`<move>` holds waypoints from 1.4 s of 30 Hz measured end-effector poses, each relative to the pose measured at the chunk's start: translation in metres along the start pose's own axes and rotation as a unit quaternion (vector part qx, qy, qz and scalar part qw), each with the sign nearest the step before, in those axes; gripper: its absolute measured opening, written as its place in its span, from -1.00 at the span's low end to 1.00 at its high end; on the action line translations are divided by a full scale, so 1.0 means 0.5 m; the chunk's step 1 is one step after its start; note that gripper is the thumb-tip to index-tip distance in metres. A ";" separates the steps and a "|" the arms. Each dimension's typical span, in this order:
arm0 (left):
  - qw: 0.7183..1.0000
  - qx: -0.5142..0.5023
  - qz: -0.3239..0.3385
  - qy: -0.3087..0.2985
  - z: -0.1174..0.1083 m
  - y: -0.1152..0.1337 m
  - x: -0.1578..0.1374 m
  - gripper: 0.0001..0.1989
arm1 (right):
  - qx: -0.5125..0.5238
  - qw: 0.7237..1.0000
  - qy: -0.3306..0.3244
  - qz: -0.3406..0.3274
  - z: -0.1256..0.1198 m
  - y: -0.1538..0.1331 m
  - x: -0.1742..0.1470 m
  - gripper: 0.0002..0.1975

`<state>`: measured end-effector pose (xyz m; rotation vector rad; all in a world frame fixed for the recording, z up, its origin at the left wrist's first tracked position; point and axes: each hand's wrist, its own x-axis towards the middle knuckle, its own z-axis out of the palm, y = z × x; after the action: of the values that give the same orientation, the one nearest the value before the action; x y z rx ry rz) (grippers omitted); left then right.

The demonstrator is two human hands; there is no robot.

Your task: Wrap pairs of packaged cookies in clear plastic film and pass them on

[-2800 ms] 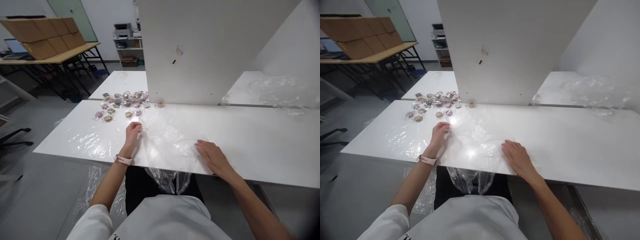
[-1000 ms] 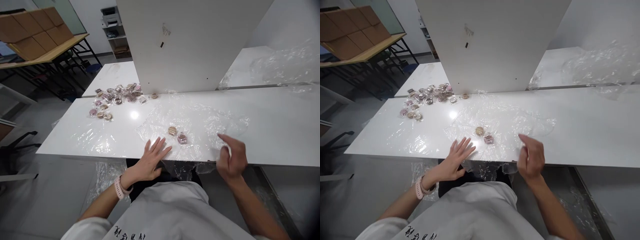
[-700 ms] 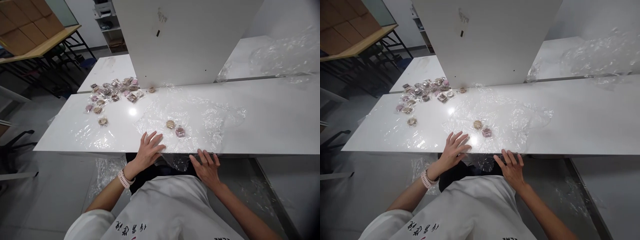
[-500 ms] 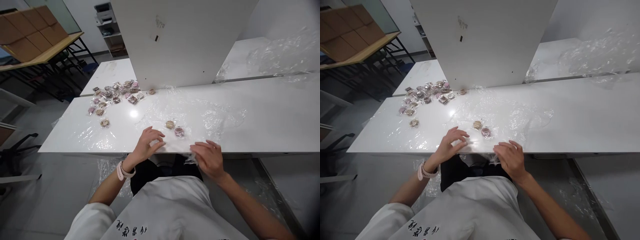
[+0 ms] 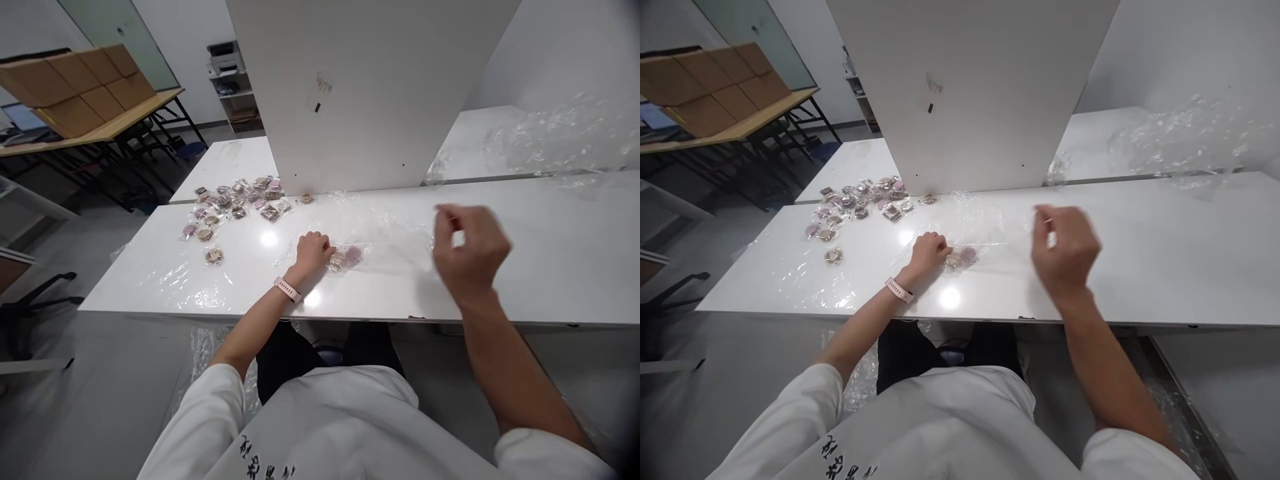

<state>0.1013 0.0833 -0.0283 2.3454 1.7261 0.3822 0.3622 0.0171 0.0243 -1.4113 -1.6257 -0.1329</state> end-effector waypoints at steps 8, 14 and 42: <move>0.998 0.042 0.038 0.008 -0.007 -0.002 -0.017 -0.88 | 0.063 0.929 -0.327 -0.163 0.124 -0.026 -0.053 -0.44; 0.980 -0.081 0.160 0.079 -0.025 -0.003 -0.109 -0.61 | 0.118 0.925 -0.341 -0.119 0.106 0.052 -0.096 -0.67; 0.984 -0.099 0.143 -0.038 -0.009 -0.027 -0.034 -0.67 | 0.076 0.949 -0.300 -0.064 0.157 0.086 -0.058 -0.60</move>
<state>0.0830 0.0711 -0.0296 2.4270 1.2543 0.4781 0.3495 0.0590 -0.0588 -1.2944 -2.1684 0.3785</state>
